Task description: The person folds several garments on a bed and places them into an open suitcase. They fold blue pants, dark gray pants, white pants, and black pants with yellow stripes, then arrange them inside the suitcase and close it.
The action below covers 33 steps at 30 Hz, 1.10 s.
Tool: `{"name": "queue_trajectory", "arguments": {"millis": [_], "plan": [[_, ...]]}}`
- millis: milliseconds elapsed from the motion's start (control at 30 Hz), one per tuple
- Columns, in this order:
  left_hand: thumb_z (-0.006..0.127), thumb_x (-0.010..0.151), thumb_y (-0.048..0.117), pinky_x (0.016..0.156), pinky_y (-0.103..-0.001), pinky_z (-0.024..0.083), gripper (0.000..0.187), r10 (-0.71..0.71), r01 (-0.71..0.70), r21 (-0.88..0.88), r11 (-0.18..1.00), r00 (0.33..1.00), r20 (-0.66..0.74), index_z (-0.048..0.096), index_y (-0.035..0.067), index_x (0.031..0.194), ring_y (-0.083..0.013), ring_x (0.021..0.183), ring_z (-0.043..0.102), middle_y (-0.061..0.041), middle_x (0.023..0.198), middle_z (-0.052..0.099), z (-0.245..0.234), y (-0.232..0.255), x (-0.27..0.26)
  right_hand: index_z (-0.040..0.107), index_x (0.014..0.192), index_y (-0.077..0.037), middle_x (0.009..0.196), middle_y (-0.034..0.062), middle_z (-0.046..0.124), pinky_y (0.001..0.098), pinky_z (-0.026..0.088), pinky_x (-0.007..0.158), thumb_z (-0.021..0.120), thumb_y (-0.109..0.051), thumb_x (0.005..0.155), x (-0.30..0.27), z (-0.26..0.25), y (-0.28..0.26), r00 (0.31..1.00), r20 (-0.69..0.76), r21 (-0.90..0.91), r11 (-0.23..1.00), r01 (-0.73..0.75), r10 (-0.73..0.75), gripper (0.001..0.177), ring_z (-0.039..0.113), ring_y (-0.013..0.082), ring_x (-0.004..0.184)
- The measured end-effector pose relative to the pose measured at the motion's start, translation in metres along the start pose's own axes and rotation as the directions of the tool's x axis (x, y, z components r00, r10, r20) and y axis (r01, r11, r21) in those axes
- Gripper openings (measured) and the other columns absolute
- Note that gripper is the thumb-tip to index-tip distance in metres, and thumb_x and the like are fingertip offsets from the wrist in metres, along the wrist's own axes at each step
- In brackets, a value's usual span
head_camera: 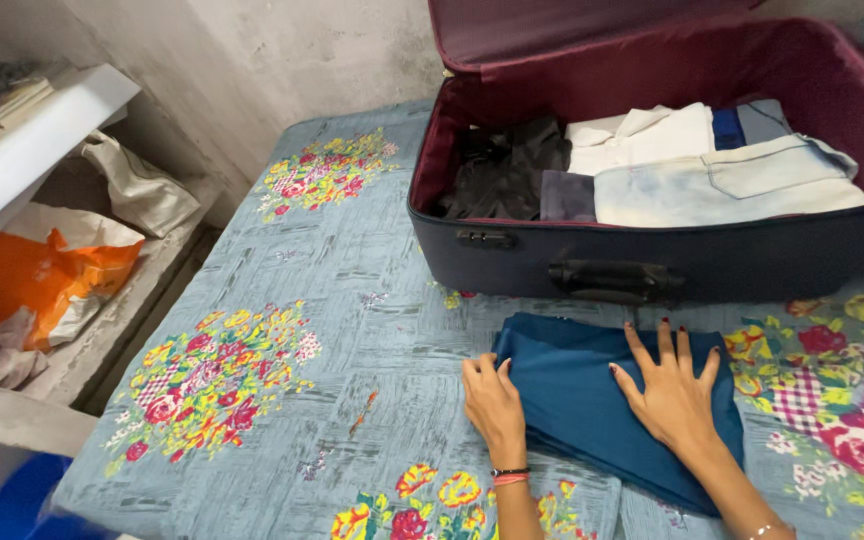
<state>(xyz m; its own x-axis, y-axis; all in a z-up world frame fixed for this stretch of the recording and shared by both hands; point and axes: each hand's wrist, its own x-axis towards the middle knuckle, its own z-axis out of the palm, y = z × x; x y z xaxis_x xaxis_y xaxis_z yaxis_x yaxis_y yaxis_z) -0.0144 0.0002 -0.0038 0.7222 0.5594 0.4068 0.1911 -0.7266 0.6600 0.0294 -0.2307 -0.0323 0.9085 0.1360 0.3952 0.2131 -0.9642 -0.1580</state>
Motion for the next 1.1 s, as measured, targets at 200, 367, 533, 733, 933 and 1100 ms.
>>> {"name": "queue_trajectory", "arguments": {"millis": [200,367,533,733,933,1100], "plan": [[0.066,0.091,0.020,0.097,-0.051,0.042,0.037,0.130,-0.126,0.074,0.989,0.990,-0.054,0.062,0.002,0.124,-0.0378,0.119,0.053,-0.017,0.125,0.059,-0.010,0.021,0.000,0.039,0.154,-0.030,0.163,0.0191,0.031,0.0753,0.014,0.113,0.047,-0.057,0.090,-0.017,-0.009,-0.019,0.997,-0.082,0.062,0.998,0.016,-0.010,0.070,0.027,0.0414,0.150],[0.057,0.101,0.036,0.118,-0.058,0.023,0.049,0.391,-0.410,0.102,0.907,0.906,0.164,0.057,0.009,0.141,-0.0429,0.147,0.034,-0.022,0.154,0.043,0.015,0.040,-0.019,0.037,0.154,-0.029,0.163,0.0156,0.031,0.0718,0.016,0.114,0.048,-0.056,0.089,-0.026,-0.006,-0.028,1.000,-0.005,0.003,1.000,-0.013,0.013,0.071,0.028,0.0400,0.150],[0.053,0.096,0.053,0.114,-0.067,0.011,0.064,0.322,-0.351,0.204,0.914,0.933,0.163,0.053,0.014,0.147,-0.0454,0.146,0.023,-0.021,0.158,0.035,0.034,0.027,-0.024,0.038,0.154,-0.029,0.163,0.0150,0.032,0.0687,0.017,0.116,0.047,-0.051,0.091,-0.029,0.000,-0.024,1.000,0.003,0.012,1.000,-0.020,0.020,0.067,0.029,0.0375,0.149],[0.057,0.091,0.052,0.111,-0.063,0.022,0.063,0.153,-0.163,0.358,0.919,0.987,0.057,0.056,0.010,0.136,-0.0445,0.136,0.036,-0.022,0.154,0.044,0.038,0.015,-0.014,0.045,0.150,-0.025,0.160,0.0164,0.037,0.0645,0.023,0.120,0.048,-0.047,0.092,-0.052,-0.006,-0.005,0.982,-0.072,-0.041,0.983,-0.176,0.173,0.062,0.033,0.0318,0.151],[0.063,0.090,0.042,0.082,-0.048,0.051,0.047,-0.053,0.091,0.327,0.941,0.991,-0.123,0.065,0.001,0.112,-0.0363,0.100,0.062,-0.016,0.101,0.066,0.021,-0.026,0.000,0.053,0.147,-0.042,0.147,0.0181,0.053,0.0558,0.046,0.105,0.059,-0.049,0.088,-0.069,0.007,0.031,0.876,0.009,-0.108,0.871,-0.479,0.482,0.060,0.056,0.0385,0.125],[0.062,0.093,0.049,0.079,-0.049,0.051,0.044,-0.099,0.104,0.278,0.955,0.995,-0.033,0.065,0.005,0.095,-0.0375,0.091,0.066,-0.017,0.096,0.066,0.026,-0.029,0.004,0.059,0.149,-0.031,0.110,0.0180,0.059,0.0503,0.056,0.074,0.063,-0.056,0.084,-0.072,0.027,0.044,0.835,-0.087,-0.066,0.833,-0.549,0.544,0.069,0.067,0.0380,0.088]]}}
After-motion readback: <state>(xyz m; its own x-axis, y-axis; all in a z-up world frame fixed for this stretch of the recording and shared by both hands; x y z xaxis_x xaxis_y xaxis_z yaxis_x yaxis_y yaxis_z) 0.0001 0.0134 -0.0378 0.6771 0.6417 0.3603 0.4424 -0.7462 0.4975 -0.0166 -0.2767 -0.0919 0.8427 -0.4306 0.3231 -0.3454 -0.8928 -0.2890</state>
